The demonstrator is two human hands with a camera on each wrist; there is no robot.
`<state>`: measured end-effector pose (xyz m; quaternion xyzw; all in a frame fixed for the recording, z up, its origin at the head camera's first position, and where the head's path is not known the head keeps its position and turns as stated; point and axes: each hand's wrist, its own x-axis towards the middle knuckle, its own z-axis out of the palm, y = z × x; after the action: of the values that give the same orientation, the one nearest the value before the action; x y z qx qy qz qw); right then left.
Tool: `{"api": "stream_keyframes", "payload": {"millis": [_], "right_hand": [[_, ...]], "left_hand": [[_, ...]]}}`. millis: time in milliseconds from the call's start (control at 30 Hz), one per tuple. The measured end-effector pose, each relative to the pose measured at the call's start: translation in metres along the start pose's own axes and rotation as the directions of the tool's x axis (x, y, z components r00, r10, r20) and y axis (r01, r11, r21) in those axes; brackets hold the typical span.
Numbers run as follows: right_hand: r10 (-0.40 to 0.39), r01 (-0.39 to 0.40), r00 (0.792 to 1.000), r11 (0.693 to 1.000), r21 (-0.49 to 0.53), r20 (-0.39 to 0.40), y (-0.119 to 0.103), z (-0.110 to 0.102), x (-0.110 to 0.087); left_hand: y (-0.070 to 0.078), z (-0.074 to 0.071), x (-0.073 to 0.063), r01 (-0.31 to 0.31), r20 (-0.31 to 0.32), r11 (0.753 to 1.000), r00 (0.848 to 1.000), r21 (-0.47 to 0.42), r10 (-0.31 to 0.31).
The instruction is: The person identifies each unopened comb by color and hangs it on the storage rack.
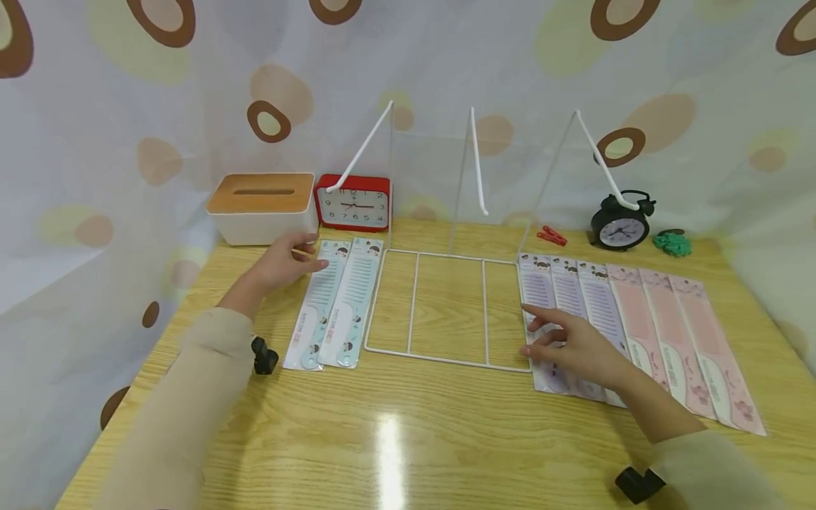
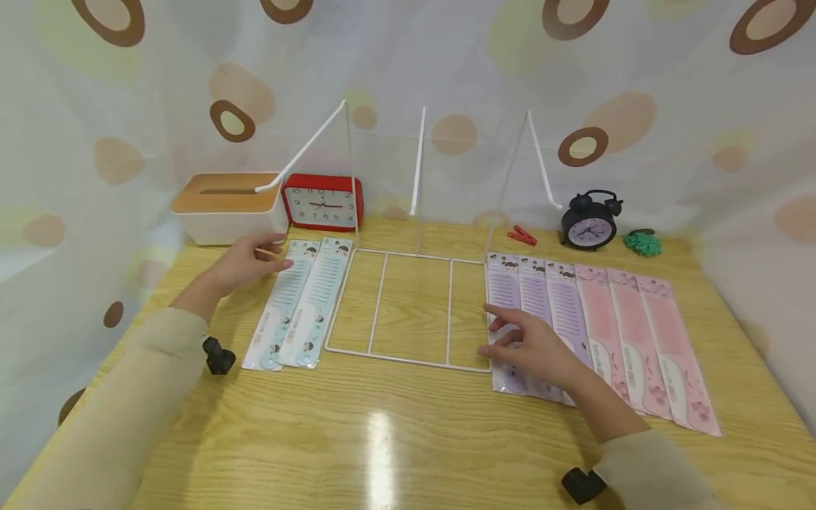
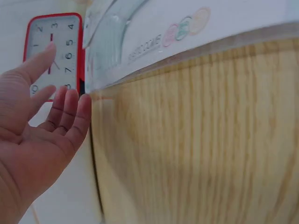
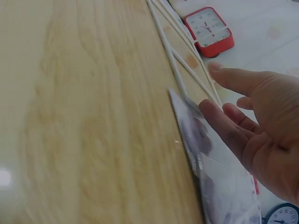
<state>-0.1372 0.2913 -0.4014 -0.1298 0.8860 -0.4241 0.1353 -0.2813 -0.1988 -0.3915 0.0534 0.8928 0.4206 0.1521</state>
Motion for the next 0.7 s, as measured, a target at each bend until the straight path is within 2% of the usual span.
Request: {"api": "stream_keyframes", "payload": {"millis": [67,200,533,700], "right_hand": [[0.010,-0.010,1.000,1.000,0.015,-0.004,0.001,0.004,0.002],[0.033,-0.033,0.999,0.999,-0.024,-0.021,0.004,0.009,0.006],[0.063,-0.064,0.996,0.998,-0.019,-0.070,0.018,0.015,0.002],[0.030,-0.028,0.997,0.999,0.028,-0.071,0.023,0.017,0.001]], "left_hand": [[-0.004,0.001,0.004,0.022,-0.012,1.000,1.000,-0.016,-0.022],[-0.012,0.000,0.010,0.050,-0.017,0.998,0.999,-0.035,-0.050],[-0.023,0.000,0.029,-0.062,0.031,0.995,0.998,0.074,0.060],[-0.025,0.000,0.036,-0.091,0.052,0.990,0.995,0.112,0.086]]}}
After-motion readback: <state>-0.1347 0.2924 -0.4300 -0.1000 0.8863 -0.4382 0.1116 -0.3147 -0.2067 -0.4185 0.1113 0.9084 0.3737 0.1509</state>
